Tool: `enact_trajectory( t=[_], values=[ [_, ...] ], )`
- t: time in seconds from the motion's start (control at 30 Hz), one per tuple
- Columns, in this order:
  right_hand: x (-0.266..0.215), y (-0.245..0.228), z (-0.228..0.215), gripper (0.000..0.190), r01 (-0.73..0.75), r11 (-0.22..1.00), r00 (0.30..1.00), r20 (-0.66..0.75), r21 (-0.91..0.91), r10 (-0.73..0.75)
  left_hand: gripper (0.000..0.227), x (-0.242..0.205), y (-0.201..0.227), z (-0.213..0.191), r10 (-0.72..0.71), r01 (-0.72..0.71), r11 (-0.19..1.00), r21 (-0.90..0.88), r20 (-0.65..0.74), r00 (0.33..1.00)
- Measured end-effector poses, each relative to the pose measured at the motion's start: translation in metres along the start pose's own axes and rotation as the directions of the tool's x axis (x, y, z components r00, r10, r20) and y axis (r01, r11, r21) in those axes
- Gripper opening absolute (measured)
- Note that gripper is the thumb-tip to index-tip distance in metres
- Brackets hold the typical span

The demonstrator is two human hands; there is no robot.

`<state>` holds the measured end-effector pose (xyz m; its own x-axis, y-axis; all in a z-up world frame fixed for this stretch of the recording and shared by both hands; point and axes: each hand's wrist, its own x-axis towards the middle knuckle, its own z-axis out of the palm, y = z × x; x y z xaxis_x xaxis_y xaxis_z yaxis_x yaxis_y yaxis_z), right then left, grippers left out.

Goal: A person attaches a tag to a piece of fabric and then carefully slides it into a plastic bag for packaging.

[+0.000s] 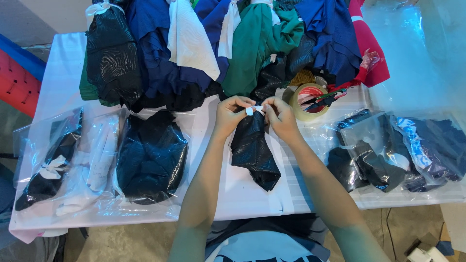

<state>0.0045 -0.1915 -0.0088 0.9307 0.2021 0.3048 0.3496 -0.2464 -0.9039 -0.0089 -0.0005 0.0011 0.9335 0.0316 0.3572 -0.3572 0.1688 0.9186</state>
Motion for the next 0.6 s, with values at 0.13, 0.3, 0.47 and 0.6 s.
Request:
enact_trajectory(
  t=[0.13,0.3,0.47,0.6],
  values=[
    [0.001,0.001,0.002,0.018,0.007,0.998,0.999,-0.053,0.068,-0.003,0.018,0.001,-0.014,-0.003,-0.025,0.019,0.997,-0.073,-0.070,0.997],
    [0.001,-0.047,0.007,0.014,-0.170,0.736,0.984,0.075,0.655,0.160,0.036,0.001,-0.022,-0.007,-0.080,0.072,0.996,-0.058,-0.161,0.984],
    [0.007,0.013,0.007,0.008,-0.289,0.552,0.950,0.162,0.782,0.268,0.025,0.007,-0.052,-0.005,-0.090,0.057,0.976,-0.209,-0.153,0.984],
    [0.008,0.011,0.005,0.008,-0.358,0.518,0.927,0.227,0.777,0.300,0.022,0.008,-0.068,0.001,-0.153,0.079,0.888,-0.452,-0.128,0.980]
  ],
)
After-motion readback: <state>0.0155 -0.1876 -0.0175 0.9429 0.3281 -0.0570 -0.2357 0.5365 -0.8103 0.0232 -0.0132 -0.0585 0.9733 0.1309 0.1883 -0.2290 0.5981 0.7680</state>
